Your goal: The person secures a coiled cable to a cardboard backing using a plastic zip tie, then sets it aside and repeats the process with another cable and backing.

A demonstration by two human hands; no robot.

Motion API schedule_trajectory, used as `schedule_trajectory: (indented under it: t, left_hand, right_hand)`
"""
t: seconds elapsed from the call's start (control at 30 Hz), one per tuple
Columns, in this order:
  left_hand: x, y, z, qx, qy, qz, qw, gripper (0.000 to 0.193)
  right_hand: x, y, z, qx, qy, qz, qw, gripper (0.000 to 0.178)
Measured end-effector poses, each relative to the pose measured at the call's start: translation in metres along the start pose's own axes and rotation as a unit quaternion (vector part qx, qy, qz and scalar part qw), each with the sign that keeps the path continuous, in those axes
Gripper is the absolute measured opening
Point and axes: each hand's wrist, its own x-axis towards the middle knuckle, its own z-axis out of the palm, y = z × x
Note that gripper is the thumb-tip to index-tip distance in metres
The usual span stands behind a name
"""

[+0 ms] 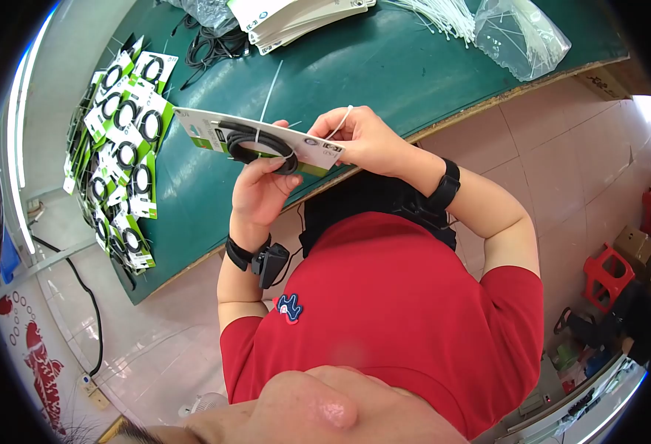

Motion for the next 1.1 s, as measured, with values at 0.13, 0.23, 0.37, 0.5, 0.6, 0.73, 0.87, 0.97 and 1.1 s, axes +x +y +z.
schedule_trajectory:
  t: [0.13,0.23,0.37,0.5,0.6,0.73,0.87,0.97,1.1]
  left_hand:
    - [0.000,-0.004,-0.001,0.076,0.045,0.031,0.996,0.036]
    - [0.001,-0.002,-0.001,0.066,0.018,0.022,0.997,0.036]
    - [0.001,0.004,-0.002,0.038,-0.011,-0.004,0.999,0.038]
    - [-0.002,0.000,0.010,0.061,0.022,-0.007,0.998,0.040]
    - [-0.003,-0.001,0.009,0.107,0.029,-0.008,0.994,0.042]
    - [-0.003,0.002,0.003,0.162,-0.012,-0.017,0.987,0.044]
    - [-0.004,0.001,0.005,0.158,-0.030,-0.010,0.987,0.047]
    - [-0.005,-0.002,0.010,0.163,-0.010,0.013,0.986,0.051]
    - [-0.005,-0.003,0.012,0.165,0.004,0.039,0.985,0.055]
  right_hand:
    - [-0.001,-0.007,-0.007,0.054,0.003,0.120,0.991,0.014]
    - [-0.005,-0.002,-0.009,0.172,0.007,0.143,0.975,0.015]
    - [-0.010,0.003,-0.014,0.100,0.003,0.121,0.988,0.013]
    - [-0.014,0.010,-0.011,0.047,0.072,0.100,0.991,0.013]
    - [-0.017,0.010,-0.010,0.076,0.064,0.099,0.990,0.021]
    - [-0.018,0.014,-0.003,0.092,0.077,0.105,0.987,0.020]
    - [-0.020,0.012,0.001,0.100,0.106,0.141,0.979,0.017]
    - [-0.021,0.007,0.001,0.113,0.099,0.162,0.975,0.018]
    - [-0.022,0.004,-0.001,0.105,0.078,0.157,0.979,0.020]
